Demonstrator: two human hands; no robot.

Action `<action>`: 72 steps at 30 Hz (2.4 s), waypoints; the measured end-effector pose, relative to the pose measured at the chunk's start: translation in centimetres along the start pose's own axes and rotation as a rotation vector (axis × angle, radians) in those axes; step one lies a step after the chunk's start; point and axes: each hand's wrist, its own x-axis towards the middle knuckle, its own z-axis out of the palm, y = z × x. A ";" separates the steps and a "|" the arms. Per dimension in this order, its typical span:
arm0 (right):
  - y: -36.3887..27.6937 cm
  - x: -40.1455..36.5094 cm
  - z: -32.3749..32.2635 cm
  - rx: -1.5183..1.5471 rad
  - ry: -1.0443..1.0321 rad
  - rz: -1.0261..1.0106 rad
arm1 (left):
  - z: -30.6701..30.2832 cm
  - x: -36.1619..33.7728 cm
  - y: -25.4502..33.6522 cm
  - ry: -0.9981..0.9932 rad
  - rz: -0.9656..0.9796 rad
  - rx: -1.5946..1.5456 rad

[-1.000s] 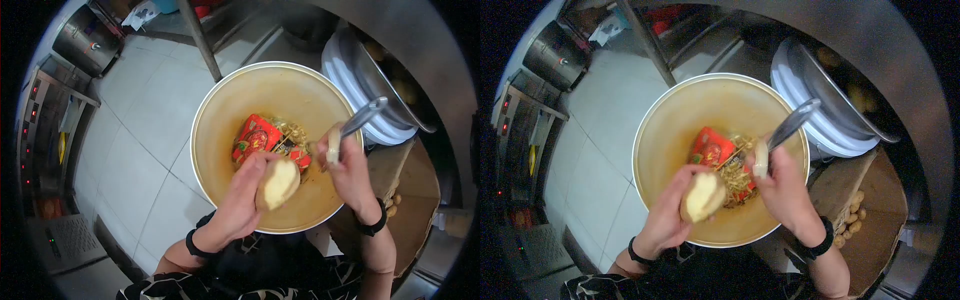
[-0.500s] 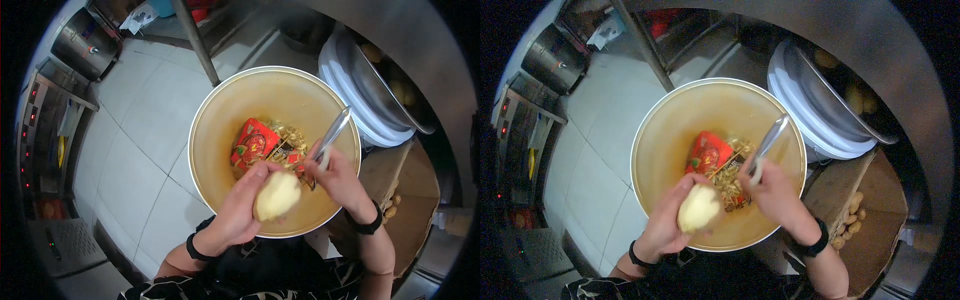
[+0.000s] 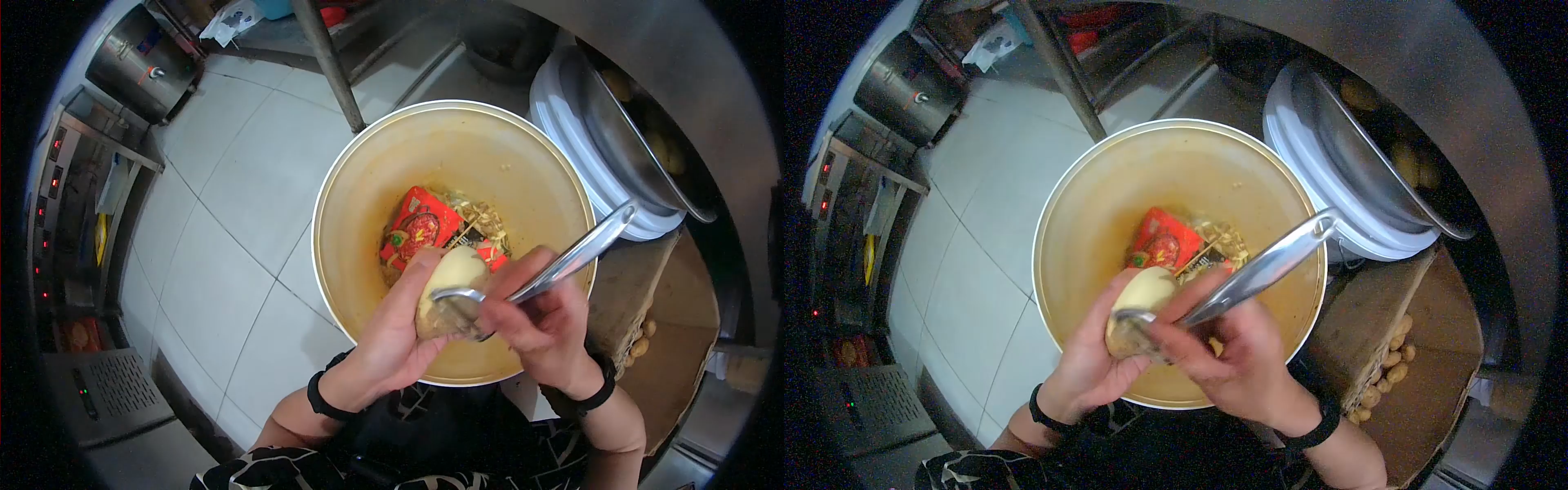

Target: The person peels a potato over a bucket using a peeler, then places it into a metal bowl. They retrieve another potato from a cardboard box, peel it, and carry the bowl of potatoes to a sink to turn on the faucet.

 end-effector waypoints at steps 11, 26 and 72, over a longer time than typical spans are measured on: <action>1.2 1.8 -3.6 -0.454 0.335 -0.118 | 0.5 -0.3 0.4 0.064 -0.051 0.040; 0.9 1.8 -4.0 -0.865 0.208 0.153 | 0.0 -0.1 0.2 -0.042 -0.004 0.129; 1.5 1.4 -2.4 -0.369 0.156 0.122 | -0.5 -0.5 0.5 -0.097 -0.085 0.044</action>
